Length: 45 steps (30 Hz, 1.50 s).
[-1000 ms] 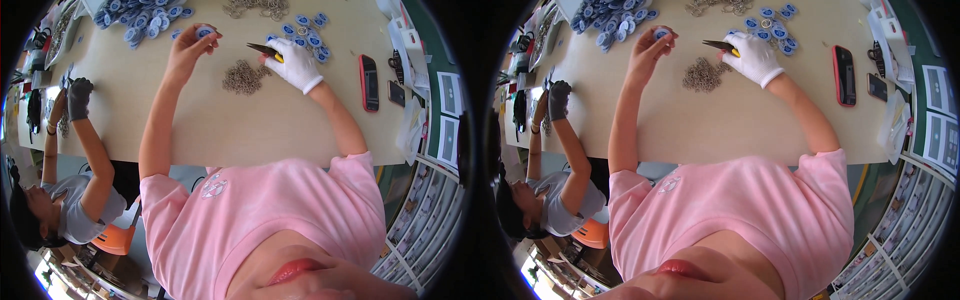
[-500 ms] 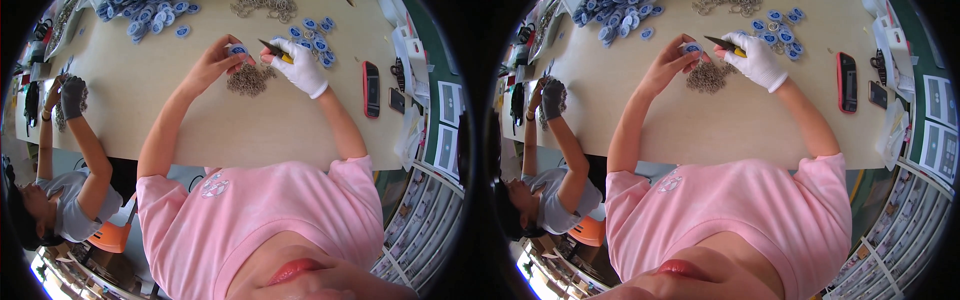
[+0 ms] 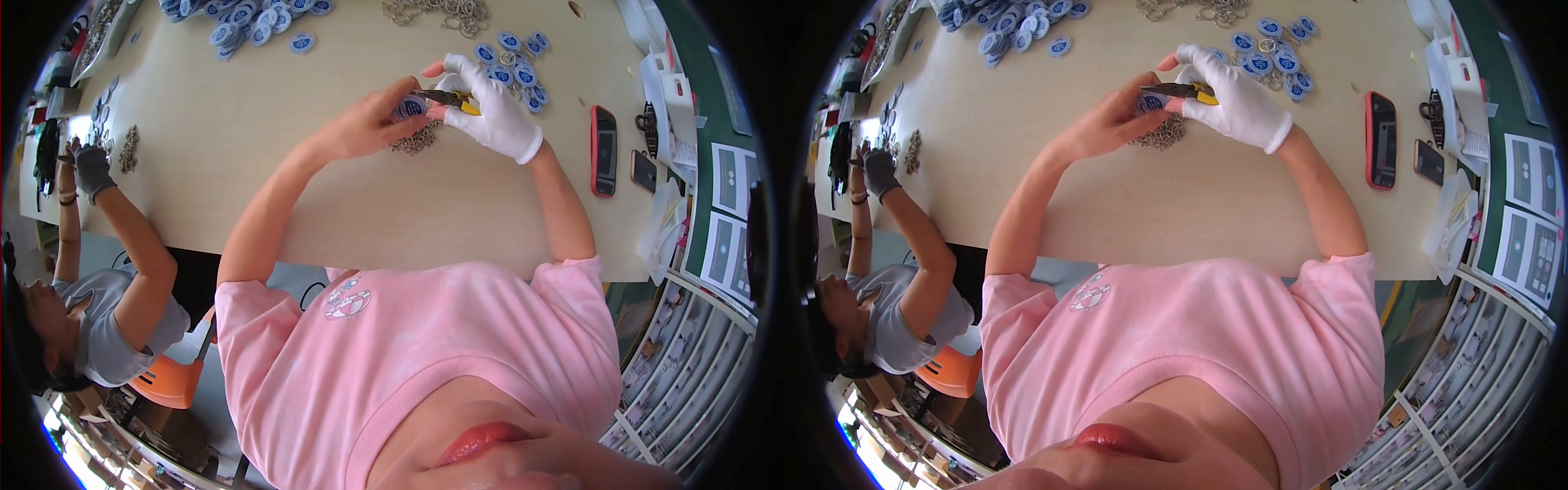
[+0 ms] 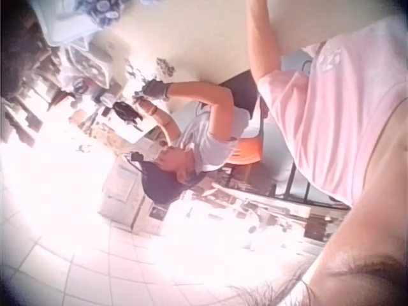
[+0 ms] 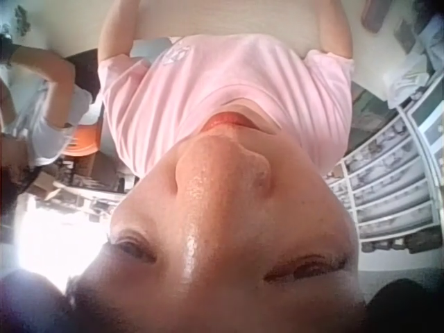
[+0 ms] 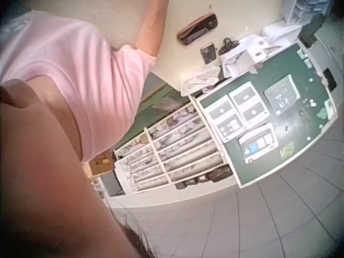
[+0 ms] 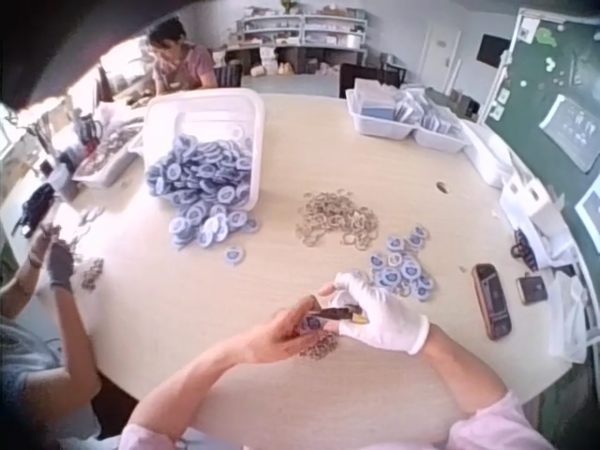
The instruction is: The person assembles keychains by attaching blue charms to metal keychain rings using pliers.
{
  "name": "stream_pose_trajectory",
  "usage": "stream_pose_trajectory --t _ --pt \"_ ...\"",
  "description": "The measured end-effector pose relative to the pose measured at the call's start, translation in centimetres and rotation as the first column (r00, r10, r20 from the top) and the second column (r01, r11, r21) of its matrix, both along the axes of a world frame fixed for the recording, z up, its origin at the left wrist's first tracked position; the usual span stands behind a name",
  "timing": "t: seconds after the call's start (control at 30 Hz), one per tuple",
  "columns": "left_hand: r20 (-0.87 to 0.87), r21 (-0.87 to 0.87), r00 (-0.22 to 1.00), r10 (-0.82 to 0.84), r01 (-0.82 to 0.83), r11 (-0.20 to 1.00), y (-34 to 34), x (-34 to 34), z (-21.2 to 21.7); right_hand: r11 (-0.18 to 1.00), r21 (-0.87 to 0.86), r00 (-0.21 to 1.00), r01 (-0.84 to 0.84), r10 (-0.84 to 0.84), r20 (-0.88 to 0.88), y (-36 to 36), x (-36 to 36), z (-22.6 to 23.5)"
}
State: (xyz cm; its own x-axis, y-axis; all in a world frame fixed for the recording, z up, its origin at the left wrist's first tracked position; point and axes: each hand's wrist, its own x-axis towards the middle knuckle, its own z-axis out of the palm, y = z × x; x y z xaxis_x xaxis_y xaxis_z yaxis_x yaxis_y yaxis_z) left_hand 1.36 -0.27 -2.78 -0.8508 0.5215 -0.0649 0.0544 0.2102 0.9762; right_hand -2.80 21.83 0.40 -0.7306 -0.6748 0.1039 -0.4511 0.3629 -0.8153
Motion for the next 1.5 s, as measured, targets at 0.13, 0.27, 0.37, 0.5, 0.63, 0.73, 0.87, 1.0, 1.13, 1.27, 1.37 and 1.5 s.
stream_pose_trajectory --t 0.13,0.27,0.37,0.5,0.63,0.73,0.87,1.0,1.13,1.27,1.37,1.5 --pt "-0.150 -0.016 0.989 -0.002 0.000 1.000 0.4 0.2 1.1 0.998 -0.060 0.996 -0.004 0.009 0.087 0.2 0.1 0.3" --pt "-0.127 -0.054 0.985 -0.114 0.108 0.993 0.1 0.2 1.3 0.997 -0.073 0.955 -0.028 0.049 0.294 0.3 -0.1 0.4" --pt "-0.133 0.099 0.985 -0.109 0.122 0.988 0.5 0.4 0.5 0.986 -0.169 0.939 -0.001 0.059 0.340 0.5 -0.2 0.2" --pt "-0.034 0.056 0.999 0.037 -0.035 0.998 0.3 0.1 0.8 0.981 -0.182 0.928 -0.065 0.126 0.352 1.0 -0.4 0.8" --pt "0.115 0.197 0.993 0.039 -0.062 0.978 0.0 -0.1 -0.3 0.992 -0.123 0.957 -0.036 0.070 0.283 0.8 -0.2 0.9" --pt "0.088 0.168 0.996 0.019 -0.034 0.985 0.3 0.2 -0.8 0.999 -0.021 0.981 -0.044 0.047 0.189 0.3 0.1 1.4" --pt "-0.049 0.122 0.999 0.023 -0.017 0.992 0.6 0.2 -1.0 0.996 0.065 0.998 -0.053 0.050 0.048 0.3 0.0 0.8" --pt "-0.094 0.033 0.995 0.023 -0.020 0.999 0.5 0.4 0.2 1.000 -0.011 0.994 -0.025 0.026 0.106 0.4 -0.1 0.6" --pt "-0.074 0.017 0.997 0.003 -0.001 1.000 0.5 0.6 0.9 0.986 -0.165 0.936 -0.032 0.087 0.341 0.8 -0.2 0.0" --pt "-0.044 0.044 0.999 -0.024 0.026 0.999 0.5 0.4 1.1 0.980 -0.195 0.929 -0.039 0.107 0.355 0.7 -0.4 0.0" --pt "-0.072 0.131 0.997 -0.036 0.046 0.990 0.7 0.6 0.0 0.987 -0.136 0.901 -0.080 0.130 0.413 0.6 -0.6 0.5" --pt "0.003 0.164 0.998 -0.068 0.067 0.984 0.9 0.5 0.1 0.984 -0.154 0.893 -0.091 0.149 0.424 1.0 -0.7 0.1"
